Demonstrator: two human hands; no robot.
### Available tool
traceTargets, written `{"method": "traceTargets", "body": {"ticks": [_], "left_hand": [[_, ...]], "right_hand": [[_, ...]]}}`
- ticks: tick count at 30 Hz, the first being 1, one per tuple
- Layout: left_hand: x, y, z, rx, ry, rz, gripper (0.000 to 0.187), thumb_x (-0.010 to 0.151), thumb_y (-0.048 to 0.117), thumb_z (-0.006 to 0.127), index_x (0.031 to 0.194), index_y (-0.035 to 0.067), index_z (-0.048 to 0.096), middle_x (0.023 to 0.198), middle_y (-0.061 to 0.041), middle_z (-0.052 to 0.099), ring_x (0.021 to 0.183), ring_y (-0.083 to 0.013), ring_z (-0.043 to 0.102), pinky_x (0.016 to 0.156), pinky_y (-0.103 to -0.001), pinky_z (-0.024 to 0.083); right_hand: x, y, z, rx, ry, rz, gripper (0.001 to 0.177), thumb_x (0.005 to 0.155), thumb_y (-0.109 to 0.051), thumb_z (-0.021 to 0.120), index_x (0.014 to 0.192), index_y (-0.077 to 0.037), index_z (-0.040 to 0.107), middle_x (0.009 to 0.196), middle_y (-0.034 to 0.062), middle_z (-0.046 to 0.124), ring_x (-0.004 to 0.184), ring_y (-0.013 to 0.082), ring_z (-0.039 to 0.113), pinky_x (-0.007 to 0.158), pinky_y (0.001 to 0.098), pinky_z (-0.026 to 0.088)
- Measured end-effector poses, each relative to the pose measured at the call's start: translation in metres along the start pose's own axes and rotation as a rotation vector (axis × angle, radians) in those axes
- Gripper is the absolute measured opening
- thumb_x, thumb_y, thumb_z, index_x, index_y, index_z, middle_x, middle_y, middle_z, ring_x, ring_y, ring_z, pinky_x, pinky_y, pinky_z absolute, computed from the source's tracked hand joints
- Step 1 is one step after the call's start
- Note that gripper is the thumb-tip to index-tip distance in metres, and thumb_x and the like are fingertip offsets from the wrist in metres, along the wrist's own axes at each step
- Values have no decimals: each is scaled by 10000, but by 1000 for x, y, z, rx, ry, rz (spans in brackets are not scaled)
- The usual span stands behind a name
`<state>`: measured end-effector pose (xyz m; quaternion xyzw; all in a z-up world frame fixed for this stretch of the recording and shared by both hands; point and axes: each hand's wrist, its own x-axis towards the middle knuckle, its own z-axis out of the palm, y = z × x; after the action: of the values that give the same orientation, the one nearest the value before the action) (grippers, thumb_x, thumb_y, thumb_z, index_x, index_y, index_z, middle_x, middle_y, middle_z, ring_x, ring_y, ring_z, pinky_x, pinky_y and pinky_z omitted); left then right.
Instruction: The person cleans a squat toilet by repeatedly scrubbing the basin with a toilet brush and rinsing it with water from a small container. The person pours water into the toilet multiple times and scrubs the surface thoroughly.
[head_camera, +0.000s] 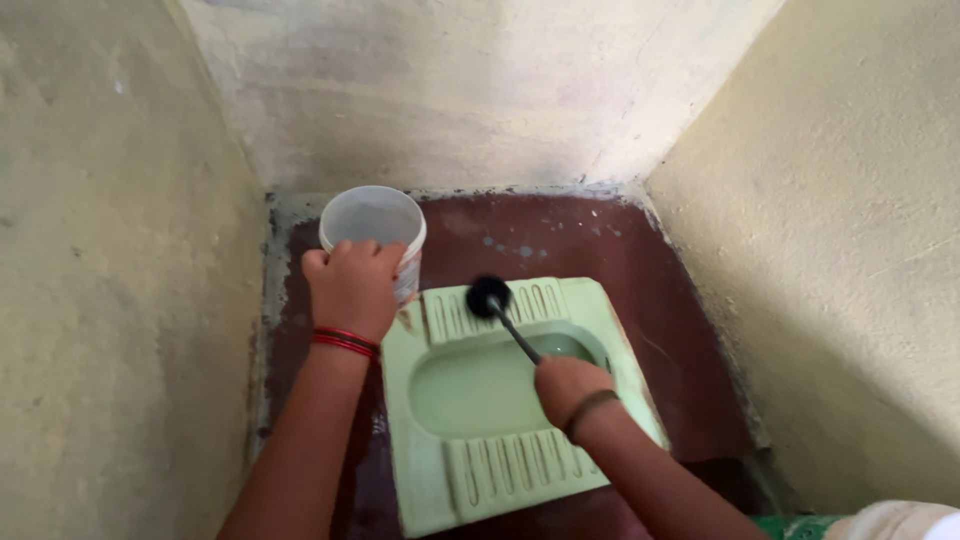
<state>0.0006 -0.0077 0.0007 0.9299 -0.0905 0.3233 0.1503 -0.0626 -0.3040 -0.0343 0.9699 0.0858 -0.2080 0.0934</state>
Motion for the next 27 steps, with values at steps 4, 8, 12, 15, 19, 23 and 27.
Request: {"method": "traceTargets", "body": {"ticks": [4,8,12,15,19,23,27], "left_hand": [[-3,4,1,7,-137,-21,265,688,317,827,925,250,728,841,11,656,888,-251,631,810,-490,364],[-1,3,2,-32,8,7,286,721,292,814,994,260,737,838,7,651,882,-255,628,815,-495,364],[-1,2,5,17,-19,-2,230,773,276,802,991,256,733,853,19,654,891,-245,627,825,-485,362],[-1,5,3,0,-86,-10,277,706,317,822,957,244,732,840,1,654,889,-256,625,812,-484,358],[0,2,1,9,12,8,286,758,280,827,1032,271,746,843,13,652,889,-239,624,819,-475,359],[-1,-3,2,-5,-31,-28,333,668,328,830,979,244,743,841,-5,659,897,-257,630,819,-489,363],[1,-10,4,20,14,-19,300,720,289,810,1012,260,748,849,4,661,899,-249,632,826,-485,367]], "right_hand": [[11,-17,2,-20,-20,66,350,1067,-127,400,1374,-3,514,1045,170,736,891,319,738,731,423,614],[6,1,17,-165,-47,-67,329,1082,-156,384,1306,-27,587,1022,152,743,896,296,728,725,417,595],[19,-7,26,-219,12,-50,320,1082,-150,411,1348,-20,534,1018,161,749,870,276,742,702,393,592],[15,-32,12,-163,-75,43,572,1045,-84,421,1590,26,287,994,160,745,845,284,741,658,398,607],[6,-31,19,-137,-54,10,523,1046,-77,416,1557,10,339,1001,155,740,845,282,732,649,408,608],[48,10,38,121,77,107,344,1142,-180,373,1399,-86,582,984,137,756,813,294,735,640,429,560],[55,40,34,593,140,86,397,998,-313,652,1329,-97,610,910,215,749,831,369,694,689,460,523]]}}
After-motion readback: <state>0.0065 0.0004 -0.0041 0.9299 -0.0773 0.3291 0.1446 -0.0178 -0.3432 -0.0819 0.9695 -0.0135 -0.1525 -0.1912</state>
